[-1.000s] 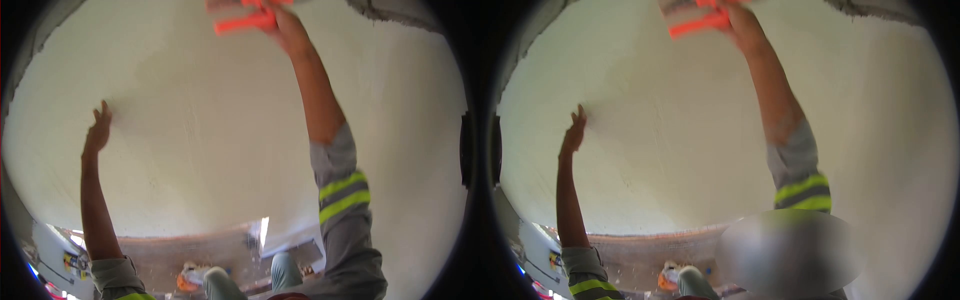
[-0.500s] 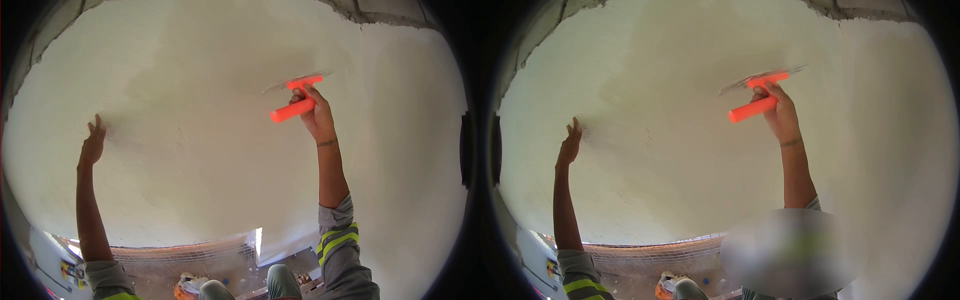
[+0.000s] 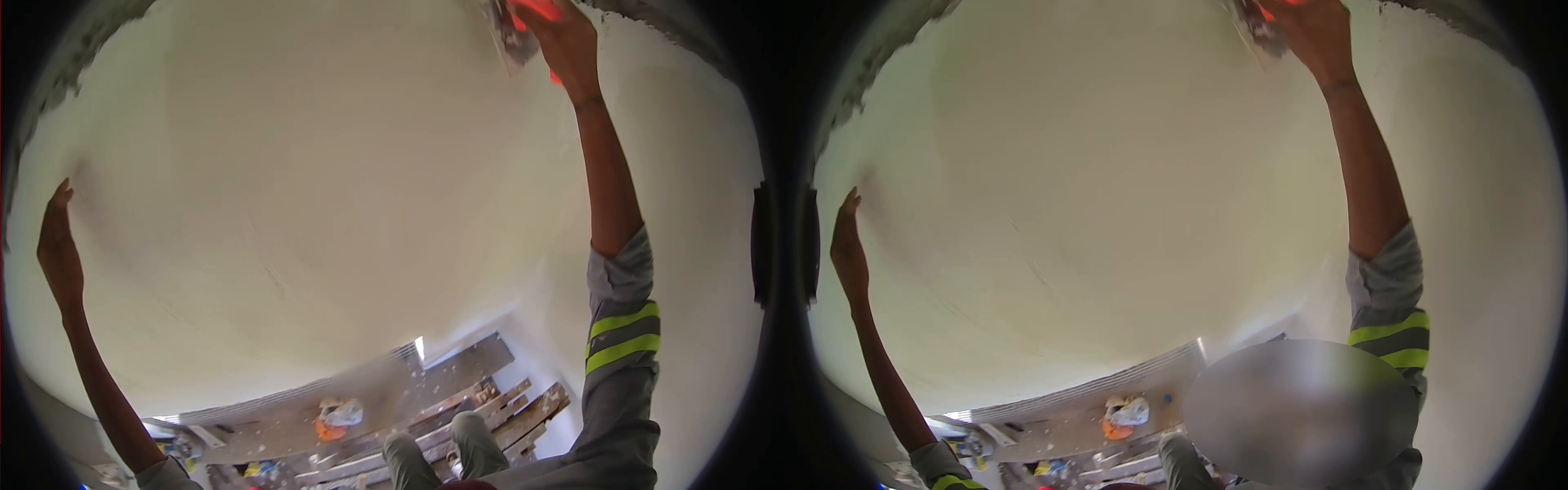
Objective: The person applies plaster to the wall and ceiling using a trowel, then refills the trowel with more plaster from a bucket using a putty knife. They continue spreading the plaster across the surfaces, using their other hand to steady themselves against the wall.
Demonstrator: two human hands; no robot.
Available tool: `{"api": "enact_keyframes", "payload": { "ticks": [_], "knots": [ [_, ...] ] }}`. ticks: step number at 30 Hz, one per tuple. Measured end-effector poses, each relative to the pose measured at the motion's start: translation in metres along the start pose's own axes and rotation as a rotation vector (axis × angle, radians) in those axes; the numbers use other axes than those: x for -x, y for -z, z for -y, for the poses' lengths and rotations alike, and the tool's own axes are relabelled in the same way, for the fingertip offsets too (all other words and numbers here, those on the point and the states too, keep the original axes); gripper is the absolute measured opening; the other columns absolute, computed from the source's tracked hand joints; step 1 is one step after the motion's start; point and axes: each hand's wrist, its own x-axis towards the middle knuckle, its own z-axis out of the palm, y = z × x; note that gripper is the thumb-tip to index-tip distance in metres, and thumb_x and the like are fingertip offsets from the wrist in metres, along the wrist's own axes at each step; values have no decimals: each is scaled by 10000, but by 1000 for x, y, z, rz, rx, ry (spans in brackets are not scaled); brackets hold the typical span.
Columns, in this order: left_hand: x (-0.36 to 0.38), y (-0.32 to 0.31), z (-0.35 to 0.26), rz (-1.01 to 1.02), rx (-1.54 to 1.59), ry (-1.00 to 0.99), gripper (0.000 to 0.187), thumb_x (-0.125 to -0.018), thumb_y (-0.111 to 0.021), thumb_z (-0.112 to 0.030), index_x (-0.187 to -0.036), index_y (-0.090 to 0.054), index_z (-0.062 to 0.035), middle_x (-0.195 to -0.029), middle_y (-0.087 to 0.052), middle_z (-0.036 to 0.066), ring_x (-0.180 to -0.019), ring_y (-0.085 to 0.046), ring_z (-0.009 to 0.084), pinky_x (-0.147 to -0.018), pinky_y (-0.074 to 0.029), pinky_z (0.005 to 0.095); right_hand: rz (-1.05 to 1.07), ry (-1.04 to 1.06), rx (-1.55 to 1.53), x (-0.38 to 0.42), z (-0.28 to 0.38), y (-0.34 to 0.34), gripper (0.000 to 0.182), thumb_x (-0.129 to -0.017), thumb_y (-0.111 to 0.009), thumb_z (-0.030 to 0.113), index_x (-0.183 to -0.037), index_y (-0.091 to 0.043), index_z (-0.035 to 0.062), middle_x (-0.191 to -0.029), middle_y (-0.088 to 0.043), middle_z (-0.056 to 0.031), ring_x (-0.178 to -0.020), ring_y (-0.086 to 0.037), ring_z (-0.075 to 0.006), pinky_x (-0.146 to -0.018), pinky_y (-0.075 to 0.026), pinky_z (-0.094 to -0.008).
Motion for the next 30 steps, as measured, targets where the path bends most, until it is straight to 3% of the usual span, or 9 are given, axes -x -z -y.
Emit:
{"api": "enact_keyframes", "payload": {
  "ticks": [3,5,6,9,10,16,18,23,30],
  "knots": [
    [-71,14,-3,-22,69,-131,376,-1013,-331,-196,-1237,-584,-30,-1242,-601,95,-1196,-538,224,-1025,-402,350,137,-171,27,-43,33,-30,254,-878,-680,245,-866,-585,9,-721,-636,-52,-646,-606,-120,-630,-515,-240],
    [-110,15,17,-17,123,-228,368,-1014,-329,-182,-1214,-589,-14,-1221,-604,112,-1175,-545,244,-1009,-416,356,199,217,451,-21,19,-64,311,-814,-720,321,-962,-657,55,-757,-659,-74,-646,-620,-211,-600,-482,-325],
    [-128,10,20,-22,154,-272,365,-1014,-329,-175,-1203,-592,-6,-1210,-606,120,-1164,-549,254,-1001,-422,359,146,213,363,5,31,-77,339,-764,-752,322,-984,-650,85,-833,-670,-131,-748,-658,-284,-676,-527,-383],
    [-178,-11,-19,-78,-37,-450,329,-1021,-383,-198,-1210,-557,6,-1189,-583,144,-1080,-563,276,-917,-452,371,239,245,65,73,46,-101,231,-677,-741,133,-866,-609,114,-817,-644,-47,-755,-639,-249,-668,-524,-379],
    [-190,-17,-34,-82,-57,-500,326,-1021,-397,-207,-1218,-547,5,-1192,-576,145,-1067,-563,278,-902,-455,372,453,197,80,82,51,-93,225,-678,-746,140,-845,-595,124,-798,-630,-40,-737,-625,-262,-644,-510,-392],
    [-224,-43,-71,-80,-239,-770,324,-1005,-432,-319,-1172,-512,-53,-1203,-497,166,-1142,-425,337,-952,-306,492,-81,-755,-336,49,-6,-10,213,-773,-774,303,-854,-665,139,-742,-625,-9,-594,-628,-170,-508,-516,-295],
    [-222,-52,-77,-139,-283,-763,379,-1006,-378,-405,-1139,-477,-65,-1146,-457,157,-1107,-409,338,-937,-294,514,-80,-619,-269,23,-21,-15,210,-808,-750,265,-817,-663,74,-675,-586,18,-560,-508,-77,-506,-427,-243],
    [-219,-66,-90,-217,-234,-655,437,-993,-307,-499,-1031,-456,-90,-1095,-409,160,-1034,-378,305,-910,-278,473,-9,-407,-113,-3,74,-84,330,-769,-745,392,-805,-591,102,-645,-598,-73,-531,-602,-275,-505,-500,-375],
    [-220,-60,-81,-198,-245,-651,416,-1012,-261,-468,-1058,-471,-112,-1124,-410,141,-1042,-377,287,-909,-285,457,562,103,-24,97,175,-149,99,-778,-616,161,-822,-550,102,-744,-530,-41,-713,-556,-192,-650,-461,-359]
  ]
}}
